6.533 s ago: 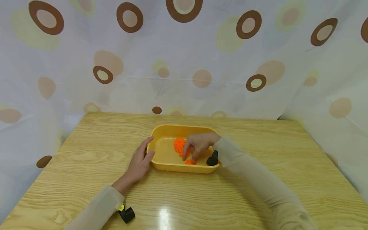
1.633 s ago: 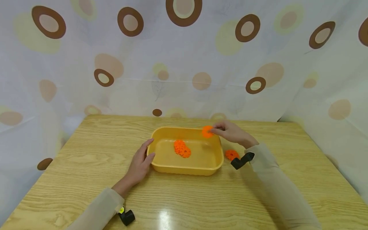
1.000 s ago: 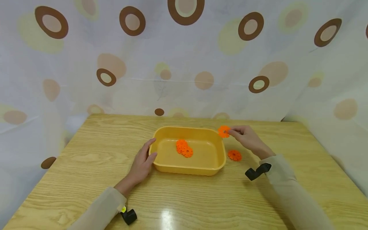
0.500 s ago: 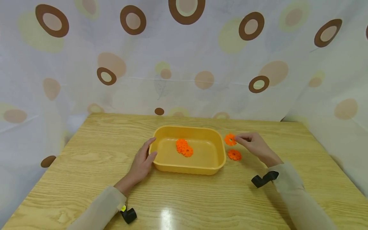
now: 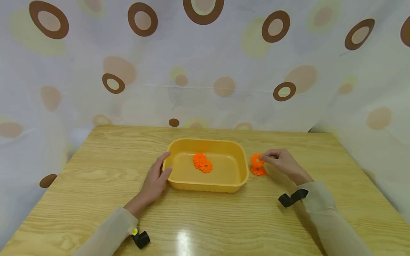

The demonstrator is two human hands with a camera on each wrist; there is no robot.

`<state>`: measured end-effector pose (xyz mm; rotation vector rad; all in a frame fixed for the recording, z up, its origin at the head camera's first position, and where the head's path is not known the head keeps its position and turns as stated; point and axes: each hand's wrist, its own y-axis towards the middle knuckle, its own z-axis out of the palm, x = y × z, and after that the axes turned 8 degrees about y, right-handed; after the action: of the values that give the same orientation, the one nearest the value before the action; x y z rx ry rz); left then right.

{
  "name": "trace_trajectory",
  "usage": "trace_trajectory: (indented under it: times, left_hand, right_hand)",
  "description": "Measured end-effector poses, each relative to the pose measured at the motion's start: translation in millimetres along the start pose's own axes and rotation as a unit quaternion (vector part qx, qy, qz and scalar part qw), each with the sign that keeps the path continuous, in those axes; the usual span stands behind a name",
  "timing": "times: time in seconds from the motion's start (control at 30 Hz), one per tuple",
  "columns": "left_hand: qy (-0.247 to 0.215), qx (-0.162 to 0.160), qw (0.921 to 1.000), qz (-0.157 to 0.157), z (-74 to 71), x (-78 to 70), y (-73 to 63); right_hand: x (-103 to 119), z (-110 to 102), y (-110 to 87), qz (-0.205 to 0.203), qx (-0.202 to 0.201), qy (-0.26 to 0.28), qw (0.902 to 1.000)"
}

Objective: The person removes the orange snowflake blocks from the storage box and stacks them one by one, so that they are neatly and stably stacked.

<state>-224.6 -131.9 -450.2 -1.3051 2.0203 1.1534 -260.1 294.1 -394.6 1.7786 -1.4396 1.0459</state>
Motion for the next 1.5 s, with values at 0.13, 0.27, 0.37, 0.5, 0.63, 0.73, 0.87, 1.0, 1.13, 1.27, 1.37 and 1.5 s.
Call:
trace_trajectory:
  times: [0.13,0.27,0.37,0.5,0.63,0.73,0.87,1.0,1.13,1.27,1.37,1.5]
  left_hand:
    - [0.002,0.004,1.0000,-0.002,-2.5,1.2,-0.1]
    - [0.000,0.008,0.9999,-0.007,-4.2,1.8,-0.5]
    - [0.001,0.011,0.9999,-0.007,-4.4,0.7,-0.3]
    - [0.002,0.012,0.9999,-0.005,-3.2,0.0,0.2]
    - [-0.005,0.011,0.9999,-0.004,-1.9,-0.4,0.2]
    - [-0.009,0.010,0.9999,-0.002,-1.3,-1.3,0.0]
    - [-0.015,0.008,0.9999,-0.001,-1.7,-2.5,-0.4]
    - [-0.018,0.009,0.9998,-0.002,-2.5,-4.3,-0.7]
    - [-0.013,0.010,0.9999,-0.002,-3.3,-5.6,0.0]
    - [-0.013,0.012,0.9998,-0.006,-3.3,-5.3,0.3]
    - [-0.014,0.013,0.9998,-0.008,-2.7,-4.5,0.2]
    - [-0.011,0.013,0.9998,-0.007,-1.8,-3.2,0.1]
  right_hand:
    - [-4,2,1.4,0.010,0.014,-0.012,0.9998]
    - [-8,4,2.9,0.027,0.034,-0.010,0.9990]
    - [-12,4,3.1,0.040,0.038,-0.015,0.9984]
    - [-15,5,3.3,0.040,0.029,-0.034,0.9982]
    - [-15,6,2.8,0.045,0.015,-0.049,0.9977]
    - [-16,6,2.9,0.050,0.003,-0.062,0.9968]
    - [-17,8,4.8,0.048,-0.013,-0.083,0.9954]
    - [-17,9,5.2,0.046,-0.021,-0.083,0.9953]
    - [-14,9,4.2,0.047,-0.018,-0.080,0.9955]
    - [-14,9,3.9,0.055,-0.012,-0.075,0.9956]
    - [-16,9,4.3,0.063,-0.011,-0.071,0.9955]
    - [-18,9,4.6,0.066,-0.013,-0.072,0.9951]
